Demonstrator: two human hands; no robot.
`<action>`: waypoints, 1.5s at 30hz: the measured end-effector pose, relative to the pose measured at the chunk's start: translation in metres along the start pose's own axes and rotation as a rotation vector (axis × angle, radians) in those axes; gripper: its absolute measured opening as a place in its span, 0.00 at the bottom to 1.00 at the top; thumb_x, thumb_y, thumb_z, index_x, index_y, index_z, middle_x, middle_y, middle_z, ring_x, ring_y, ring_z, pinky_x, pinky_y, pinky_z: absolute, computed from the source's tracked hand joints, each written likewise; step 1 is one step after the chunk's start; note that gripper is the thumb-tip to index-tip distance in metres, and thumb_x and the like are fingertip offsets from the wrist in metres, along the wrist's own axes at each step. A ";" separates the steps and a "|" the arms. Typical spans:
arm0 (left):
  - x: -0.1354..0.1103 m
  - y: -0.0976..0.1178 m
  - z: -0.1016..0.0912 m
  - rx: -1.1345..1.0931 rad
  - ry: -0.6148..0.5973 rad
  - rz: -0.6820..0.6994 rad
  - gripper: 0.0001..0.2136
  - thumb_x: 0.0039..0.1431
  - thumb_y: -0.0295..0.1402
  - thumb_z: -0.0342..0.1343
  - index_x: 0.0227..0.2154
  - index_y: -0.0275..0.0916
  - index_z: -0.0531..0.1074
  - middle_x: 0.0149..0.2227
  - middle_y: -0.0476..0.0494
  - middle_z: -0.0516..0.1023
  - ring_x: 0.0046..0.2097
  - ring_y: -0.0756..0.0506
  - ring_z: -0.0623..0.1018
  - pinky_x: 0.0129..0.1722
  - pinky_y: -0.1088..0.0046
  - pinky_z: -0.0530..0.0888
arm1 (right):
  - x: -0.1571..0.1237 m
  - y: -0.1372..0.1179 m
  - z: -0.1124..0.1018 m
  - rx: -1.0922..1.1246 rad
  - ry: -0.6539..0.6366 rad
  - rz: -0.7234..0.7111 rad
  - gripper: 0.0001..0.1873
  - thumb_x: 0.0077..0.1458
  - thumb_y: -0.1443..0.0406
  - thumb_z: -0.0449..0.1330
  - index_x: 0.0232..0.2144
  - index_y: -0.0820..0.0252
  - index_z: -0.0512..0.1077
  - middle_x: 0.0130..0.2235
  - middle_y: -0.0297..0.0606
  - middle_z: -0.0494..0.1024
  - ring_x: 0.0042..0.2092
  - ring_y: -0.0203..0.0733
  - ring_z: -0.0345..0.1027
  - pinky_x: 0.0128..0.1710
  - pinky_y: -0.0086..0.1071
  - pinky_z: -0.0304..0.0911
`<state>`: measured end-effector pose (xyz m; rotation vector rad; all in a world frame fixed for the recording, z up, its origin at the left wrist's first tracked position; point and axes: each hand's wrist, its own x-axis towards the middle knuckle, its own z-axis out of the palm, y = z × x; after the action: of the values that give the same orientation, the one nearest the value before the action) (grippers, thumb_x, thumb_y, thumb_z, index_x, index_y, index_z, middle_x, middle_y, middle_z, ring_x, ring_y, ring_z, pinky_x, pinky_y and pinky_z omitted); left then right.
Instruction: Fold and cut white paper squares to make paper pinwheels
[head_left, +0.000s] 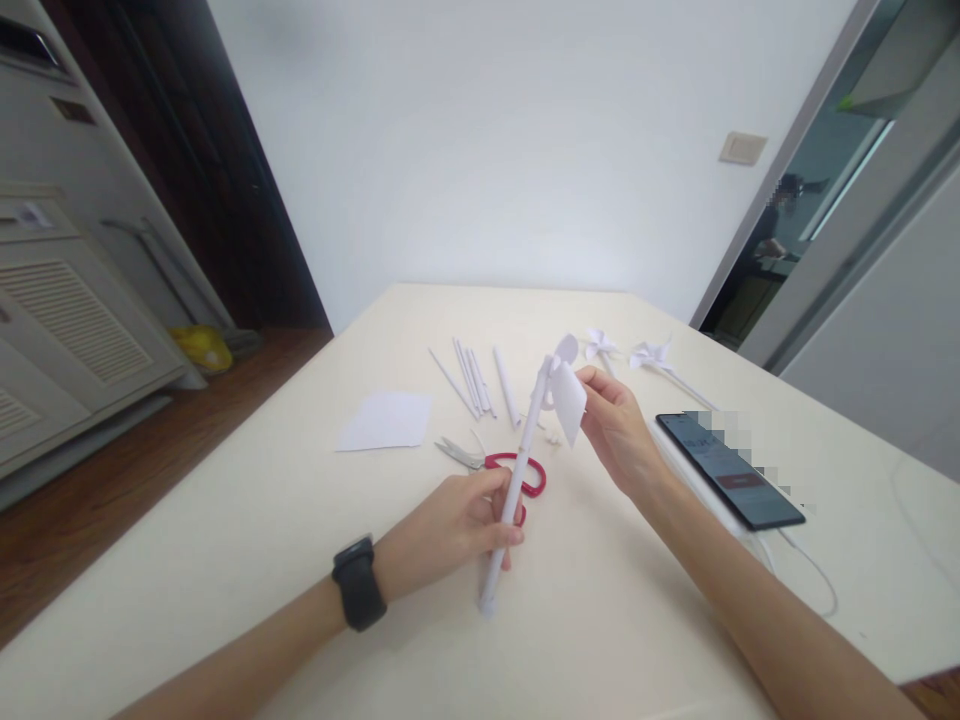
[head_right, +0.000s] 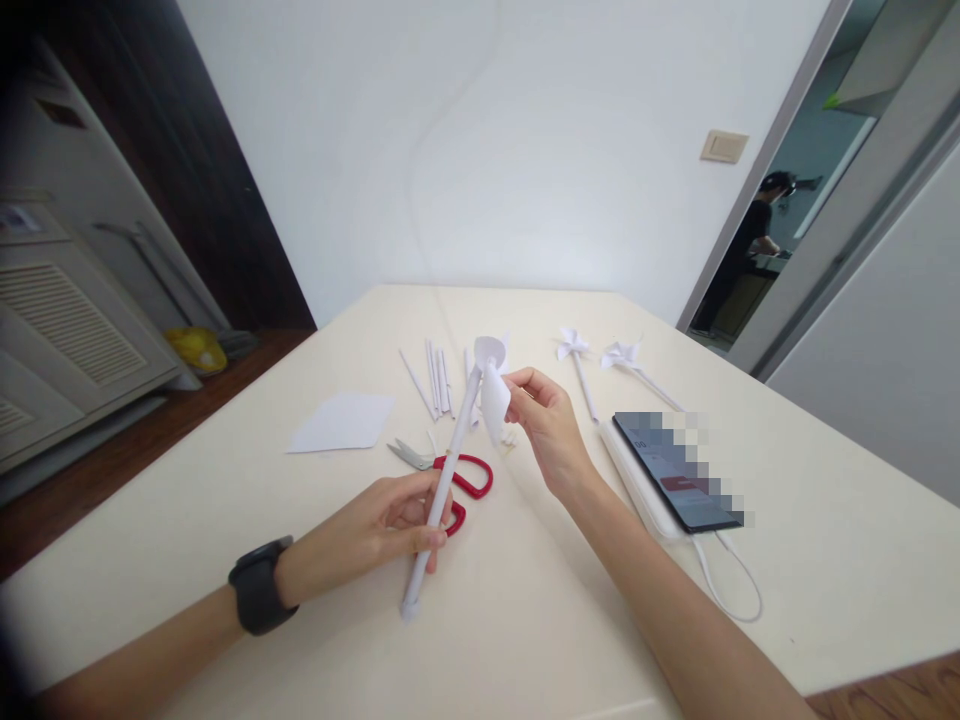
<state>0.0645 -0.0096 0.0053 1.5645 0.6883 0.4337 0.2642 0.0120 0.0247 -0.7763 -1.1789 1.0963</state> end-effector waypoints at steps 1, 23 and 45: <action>0.000 0.000 0.000 0.004 0.001 -0.001 0.06 0.51 0.30 0.55 0.29 0.37 0.63 0.30 0.50 0.67 0.28 0.49 0.75 0.28 0.71 0.74 | 0.000 0.000 0.000 -0.001 0.000 -0.001 0.06 0.51 0.63 0.58 0.24 0.58 0.67 0.21 0.28 0.59 0.25 0.33 0.53 0.29 0.29 0.52; -0.003 0.005 -0.002 0.079 -0.069 -0.066 0.07 0.53 0.32 0.54 0.35 0.37 0.68 0.29 0.48 0.70 0.30 0.45 0.77 0.31 0.69 0.73 | 0.001 0.002 -0.001 -0.109 0.058 -0.038 0.08 0.49 0.61 0.59 0.24 0.58 0.66 0.25 0.30 0.64 0.26 0.33 0.55 0.30 0.29 0.54; 0.008 -0.013 -0.015 -0.055 0.096 0.017 0.12 0.57 0.36 0.49 0.36 0.32 0.72 0.33 0.40 0.77 0.35 0.43 0.77 0.39 0.63 0.73 | -0.013 0.019 0.012 -0.368 -0.507 0.278 0.11 0.49 0.57 0.59 0.30 0.59 0.69 0.23 0.32 0.70 0.26 0.35 0.60 0.27 0.30 0.56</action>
<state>0.0587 0.0068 -0.0067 1.5063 0.7317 0.5386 0.2479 0.0053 0.0060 -0.9989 -1.7730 1.3738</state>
